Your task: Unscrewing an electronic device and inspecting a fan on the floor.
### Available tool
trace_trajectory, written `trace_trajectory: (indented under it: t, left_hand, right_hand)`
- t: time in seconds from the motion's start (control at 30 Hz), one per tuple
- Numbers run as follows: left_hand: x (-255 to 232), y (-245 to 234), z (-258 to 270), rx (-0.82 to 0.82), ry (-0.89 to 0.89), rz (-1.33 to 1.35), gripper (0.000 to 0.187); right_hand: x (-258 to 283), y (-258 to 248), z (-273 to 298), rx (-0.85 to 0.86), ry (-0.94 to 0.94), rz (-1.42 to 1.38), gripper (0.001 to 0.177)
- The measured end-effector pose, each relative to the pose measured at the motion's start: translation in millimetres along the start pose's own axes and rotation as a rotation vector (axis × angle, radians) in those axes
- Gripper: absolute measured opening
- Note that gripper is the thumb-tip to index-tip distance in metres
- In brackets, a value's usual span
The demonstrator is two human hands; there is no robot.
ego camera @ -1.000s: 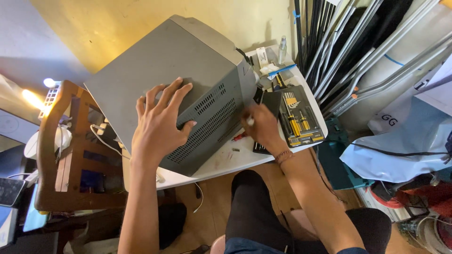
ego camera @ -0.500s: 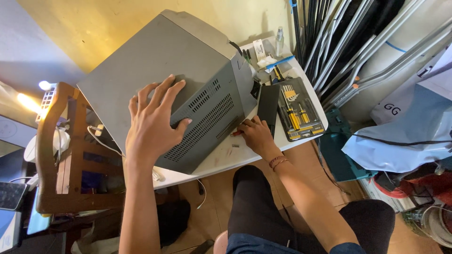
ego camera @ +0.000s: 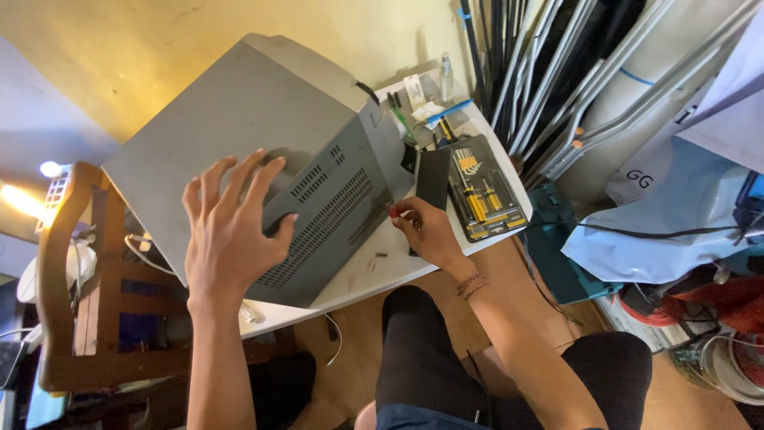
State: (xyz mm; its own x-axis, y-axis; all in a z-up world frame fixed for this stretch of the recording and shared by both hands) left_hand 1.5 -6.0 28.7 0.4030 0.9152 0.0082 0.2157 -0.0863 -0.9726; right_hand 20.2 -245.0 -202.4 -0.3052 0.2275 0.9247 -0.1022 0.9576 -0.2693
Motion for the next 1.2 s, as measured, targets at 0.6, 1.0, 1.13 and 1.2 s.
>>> trace_trajectory:
  t: [0.6, 1.0, 1.13, 1.2]
  left_hand:
    - [-4, -3, -1, 0.016, -0.039, 0.052, 0.075]
    - [-5, 1, -2, 0.009, -0.026, 0.020, 0.075]
    - [0, 5, -5, 0.021, -0.043, 0.013, 0.077]
    - [-4, 2, -5, 0.025, -0.048, 0.020, 0.076]
  right_hand:
    - [-31, -38, 3, -0.323, -0.007, 0.825, 0.029]
    - [-68, -71, 20, -0.400, 0.214, 0.764, 0.032]
    - [-75, -72, 20, -0.432, 0.190, 0.726, 0.029]
    - [-73, -75, 19, -0.456, 0.183, 0.703, 0.027]
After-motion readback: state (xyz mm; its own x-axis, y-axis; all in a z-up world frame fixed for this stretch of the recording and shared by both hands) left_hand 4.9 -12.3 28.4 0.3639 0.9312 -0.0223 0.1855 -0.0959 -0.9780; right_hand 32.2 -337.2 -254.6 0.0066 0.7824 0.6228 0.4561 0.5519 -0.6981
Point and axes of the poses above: each hand's wrist, its own z-axis away from the middle knuckle, its own y-axis out of the palm, x = y × z, the point moved 2 cm from there along -z, towards the middle knuckle, and after that the axes turned 10 degrees about x, right-handed, at the moved point
